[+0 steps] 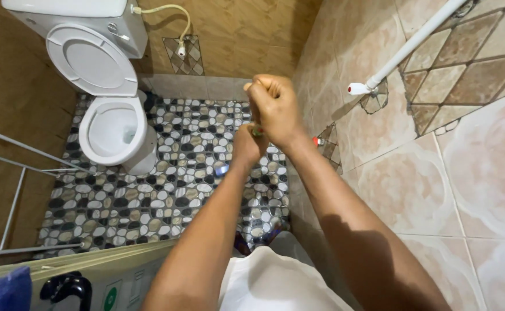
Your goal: Assembling segments of a mop handle and attaching the mop head for cleaning.
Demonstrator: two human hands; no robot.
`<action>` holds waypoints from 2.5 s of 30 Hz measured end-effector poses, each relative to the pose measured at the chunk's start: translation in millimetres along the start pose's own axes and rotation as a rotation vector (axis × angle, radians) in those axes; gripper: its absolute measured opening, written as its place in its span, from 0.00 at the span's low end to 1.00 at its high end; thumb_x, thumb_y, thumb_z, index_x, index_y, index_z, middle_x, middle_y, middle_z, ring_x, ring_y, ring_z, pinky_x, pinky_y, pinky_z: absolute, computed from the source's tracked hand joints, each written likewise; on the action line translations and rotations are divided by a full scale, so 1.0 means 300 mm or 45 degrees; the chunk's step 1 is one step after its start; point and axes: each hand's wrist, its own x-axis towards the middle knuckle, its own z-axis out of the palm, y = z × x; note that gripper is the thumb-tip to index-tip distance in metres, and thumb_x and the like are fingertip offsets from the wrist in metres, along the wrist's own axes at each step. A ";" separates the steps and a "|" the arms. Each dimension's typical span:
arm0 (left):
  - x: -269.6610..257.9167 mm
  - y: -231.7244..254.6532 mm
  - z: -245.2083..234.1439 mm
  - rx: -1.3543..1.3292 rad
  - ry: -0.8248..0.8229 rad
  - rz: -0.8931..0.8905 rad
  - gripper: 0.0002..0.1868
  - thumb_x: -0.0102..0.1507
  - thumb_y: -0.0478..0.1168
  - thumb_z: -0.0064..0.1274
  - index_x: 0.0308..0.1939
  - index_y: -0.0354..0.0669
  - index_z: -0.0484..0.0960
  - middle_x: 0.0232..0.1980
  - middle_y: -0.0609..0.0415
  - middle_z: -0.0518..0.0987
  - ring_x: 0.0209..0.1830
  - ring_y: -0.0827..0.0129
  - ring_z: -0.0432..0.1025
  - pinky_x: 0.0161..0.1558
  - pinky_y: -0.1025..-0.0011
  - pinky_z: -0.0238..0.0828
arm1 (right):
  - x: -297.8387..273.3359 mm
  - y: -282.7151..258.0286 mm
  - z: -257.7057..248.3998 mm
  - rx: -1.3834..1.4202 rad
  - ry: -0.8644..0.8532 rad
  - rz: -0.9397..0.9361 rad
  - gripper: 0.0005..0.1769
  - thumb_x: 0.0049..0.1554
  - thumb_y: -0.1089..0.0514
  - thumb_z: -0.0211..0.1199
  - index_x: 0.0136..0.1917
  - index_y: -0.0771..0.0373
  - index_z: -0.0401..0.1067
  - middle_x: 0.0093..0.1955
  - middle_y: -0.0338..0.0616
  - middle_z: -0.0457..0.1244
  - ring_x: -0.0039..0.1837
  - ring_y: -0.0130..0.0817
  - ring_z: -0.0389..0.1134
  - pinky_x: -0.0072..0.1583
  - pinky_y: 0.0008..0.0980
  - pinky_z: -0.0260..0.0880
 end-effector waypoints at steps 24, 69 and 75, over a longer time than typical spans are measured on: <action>-0.235 0.147 0.284 0.358 -0.200 -0.210 0.30 0.66 0.63 0.45 0.38 0.38 0.86 0.45 0.32 0.82 0.50 0.37 0.76 0.52 0.47 0.70 | -0.154 -0.085 -0.284 -0.086 0.198 0.225 0.19 0.62 0.57 0.56 0.29 0.57 0.62 0.25 0.32 0.56 0.26 0.21 0.54 0.29 0.28 0.52; -0.161 -0.158 0.155 0.139 -0.132 -0.179 0.31 0.61 0.63 0.52 0.34 0.34 0.85 0.34 0.32 0.83 0.40 0.41 0.80 0.42 0.50 0.74 | -0.066 0.081 -0.085 -0.110 -0.049 0.469 0.21 0.60 0.58 0.54 0.26 0.57 0.59 0.23 0.31 0.53 0.25 0.22 0.48 0.29 0.30 0.48; -0.121 -0.172 0.116 0.155 0.207 -0.043 0.27 0.62 0.59 0.55 0.36 0.34 0.83 0.36 0.32 0.81 0.41 0.38 0.77 0.42 0.49 0.71 | -0.006 0.071 -0.028 -0.067 -0.120 0.265 0.20 0.62 0.58 0.54 0.28 0.57 0.59 0.25 0.29 0.54 0.27 0.19 0.51 0.30 0.27 0.52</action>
